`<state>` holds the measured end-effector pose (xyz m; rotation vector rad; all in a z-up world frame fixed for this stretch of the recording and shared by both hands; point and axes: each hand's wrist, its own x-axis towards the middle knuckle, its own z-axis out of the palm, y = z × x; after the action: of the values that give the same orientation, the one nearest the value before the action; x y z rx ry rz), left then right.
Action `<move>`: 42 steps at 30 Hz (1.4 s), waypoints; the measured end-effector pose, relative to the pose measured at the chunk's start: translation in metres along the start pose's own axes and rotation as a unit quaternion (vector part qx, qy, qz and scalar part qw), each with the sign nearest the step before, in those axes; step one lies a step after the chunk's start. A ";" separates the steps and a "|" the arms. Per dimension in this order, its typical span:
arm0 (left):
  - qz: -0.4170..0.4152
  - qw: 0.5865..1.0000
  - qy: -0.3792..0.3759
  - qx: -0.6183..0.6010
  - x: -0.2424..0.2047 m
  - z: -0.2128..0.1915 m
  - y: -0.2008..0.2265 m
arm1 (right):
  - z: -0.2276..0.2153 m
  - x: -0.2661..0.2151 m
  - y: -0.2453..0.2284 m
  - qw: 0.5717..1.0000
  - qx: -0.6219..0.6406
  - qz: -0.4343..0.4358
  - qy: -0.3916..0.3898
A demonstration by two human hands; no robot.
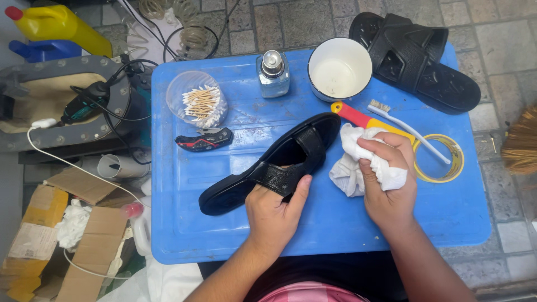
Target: The person scrubs a black slide sandal with a toothbrush and cleaning solution, then wipes it with a white cloth. They repeat the scrubbing and wiping cycle on different parts of the sandal, including the strap and sole, while working on a blue plastic tray.
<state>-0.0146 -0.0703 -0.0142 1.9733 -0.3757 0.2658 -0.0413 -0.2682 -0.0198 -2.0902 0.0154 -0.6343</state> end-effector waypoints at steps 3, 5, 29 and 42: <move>-0.074 0.997 -0.037 0.004 -0.004 0.002 -0.004 | -0.002 0.016 -0.011 0.998 -0.041 -0.030 -0.032; -0.045 0.998 -0.043 0.003 -0.008 0.001 -0.005 | 0.002 0.025 -0.017 0.993 -0.088 -0.061 -0.050; -0.117 0.982 -0.142 -0.035 -0.018 0.004 -0.018 | 0.017 0.016 -0.048 0.995 0.035 -0.092 -0.024; -0.001 0.988 -0.155 -0.024 -0.032 0.006 -0.046 | 0.055 0.031 -0.063 0.912 -0.006 -0.297 -0.281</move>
<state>-0.0265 -0.0538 -0.0662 1.9695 -0.5753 -0.0541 -0.0043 -0.1967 0.0192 -2.2170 -0.9752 -0.3477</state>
